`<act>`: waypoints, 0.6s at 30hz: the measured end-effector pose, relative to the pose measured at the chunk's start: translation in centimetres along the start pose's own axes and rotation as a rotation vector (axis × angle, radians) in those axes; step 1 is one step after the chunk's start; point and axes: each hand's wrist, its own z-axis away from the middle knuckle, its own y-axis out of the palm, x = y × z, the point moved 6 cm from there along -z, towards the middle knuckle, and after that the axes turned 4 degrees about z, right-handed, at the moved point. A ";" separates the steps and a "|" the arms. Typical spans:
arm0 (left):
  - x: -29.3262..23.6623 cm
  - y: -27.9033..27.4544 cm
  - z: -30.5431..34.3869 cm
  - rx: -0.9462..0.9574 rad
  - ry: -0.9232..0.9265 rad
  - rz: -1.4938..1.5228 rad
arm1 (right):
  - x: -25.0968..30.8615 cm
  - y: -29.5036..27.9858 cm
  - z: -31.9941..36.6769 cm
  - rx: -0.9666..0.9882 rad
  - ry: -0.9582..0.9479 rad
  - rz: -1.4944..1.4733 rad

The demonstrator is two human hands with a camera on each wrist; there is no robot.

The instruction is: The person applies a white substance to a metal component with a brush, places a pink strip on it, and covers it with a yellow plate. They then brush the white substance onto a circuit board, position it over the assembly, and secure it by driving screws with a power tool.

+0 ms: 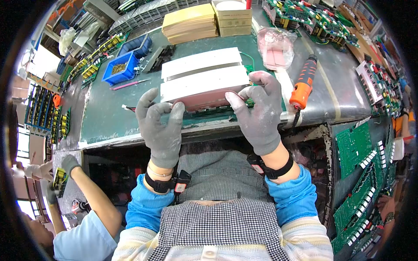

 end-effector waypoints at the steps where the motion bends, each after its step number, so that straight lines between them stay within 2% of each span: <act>1: 0.1 0.1 -0.1 0.000 -0.014 0.004 | -0.1 0.1 0.0 0.003 0.005 0.003; 7: 0.2 0.7 -0.3 -0.010 0.021 -0.037 | -0.7 0.6 -0.1 -0.007 0.051 -0.001; 13: 0.9 0.8 -0.1 -0.048 -0.089 0.086 | -1.6 0.4 -0.2 -0.042 0.118 -0.003; 16: 1.1 0.7 -0.3 -0.023 -0.095 0.113 | -2.1 0.5 -0.3 -0.013 0.189 -0.045; 18: 1.1 0.7 -0.5 -0.019 -0.091 0.122 | -2.1 0.5 -0.4 -0.004 0.171 -0.040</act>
